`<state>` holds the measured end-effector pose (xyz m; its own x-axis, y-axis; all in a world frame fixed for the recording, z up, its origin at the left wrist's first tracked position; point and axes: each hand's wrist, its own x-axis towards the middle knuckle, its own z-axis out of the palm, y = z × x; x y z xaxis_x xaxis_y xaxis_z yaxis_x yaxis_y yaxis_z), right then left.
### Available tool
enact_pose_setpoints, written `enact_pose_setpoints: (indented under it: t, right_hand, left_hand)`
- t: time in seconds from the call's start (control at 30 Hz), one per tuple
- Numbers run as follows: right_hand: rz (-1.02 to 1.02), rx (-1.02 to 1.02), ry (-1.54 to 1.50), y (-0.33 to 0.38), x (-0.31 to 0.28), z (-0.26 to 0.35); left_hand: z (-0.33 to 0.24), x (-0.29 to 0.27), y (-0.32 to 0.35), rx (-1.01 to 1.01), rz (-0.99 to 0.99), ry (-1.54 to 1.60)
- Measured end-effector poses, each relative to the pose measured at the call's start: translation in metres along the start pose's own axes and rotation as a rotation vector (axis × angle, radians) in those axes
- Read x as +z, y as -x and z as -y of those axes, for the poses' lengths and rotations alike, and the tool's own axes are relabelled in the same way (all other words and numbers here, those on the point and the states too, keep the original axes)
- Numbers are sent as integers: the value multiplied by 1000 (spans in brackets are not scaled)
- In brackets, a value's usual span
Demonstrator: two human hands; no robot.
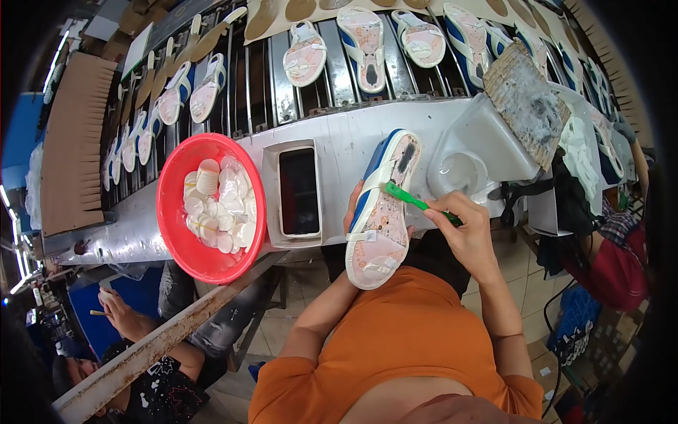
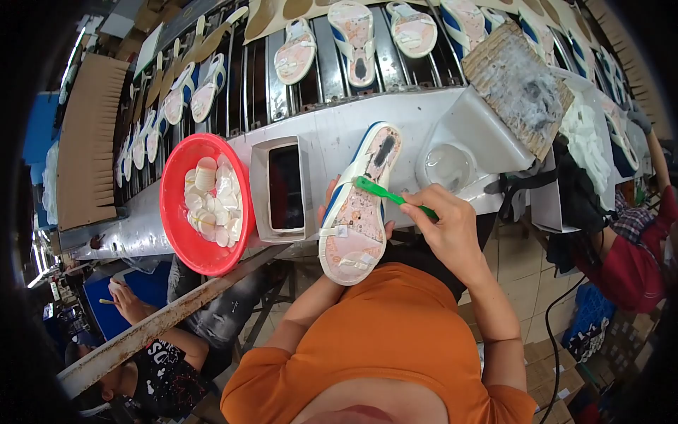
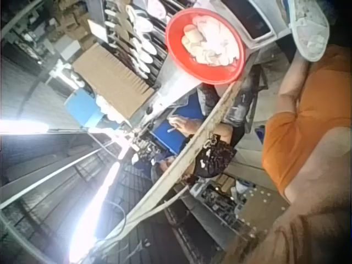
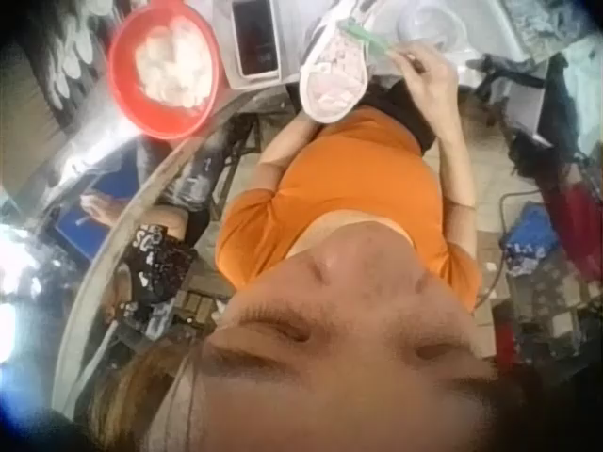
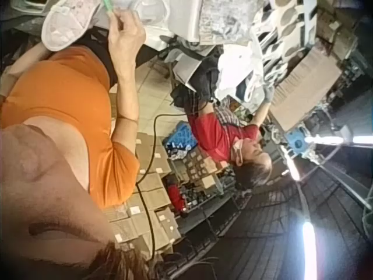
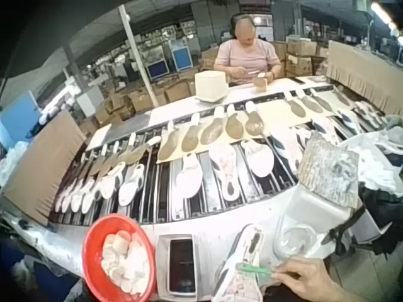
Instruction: Applying adhesive or cleaning liquid to the soles of shoes on an assembly line conveyor belt.
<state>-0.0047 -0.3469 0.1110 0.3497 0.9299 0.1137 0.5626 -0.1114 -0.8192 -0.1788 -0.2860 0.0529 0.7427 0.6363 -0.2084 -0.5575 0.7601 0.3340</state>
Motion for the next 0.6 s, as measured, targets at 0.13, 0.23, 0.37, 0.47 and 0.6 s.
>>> enact_pose_setpoints:
  t: [0.13,0.23,0.37,0.47,0.6]
  right_hand:
    - [-24,70,235,-21,-5,-4]
    - [-221,11,421,-34,-1,-15]
    - [-78,58,246,-11,3,2]
    - [-146,52,265,-25,-3,-12]
    - [-76,91,112,-30,-6,-20]
  left_hand:
    - [9,-31,-12,-295,-133,532]
    - [20,-27,-6,10,-127,182]
    - [21,-36,-6,30,-29,154]
    - [16,-37,-11,-89,-59,267]
    - [18,-49,-16,-185,-31,394]
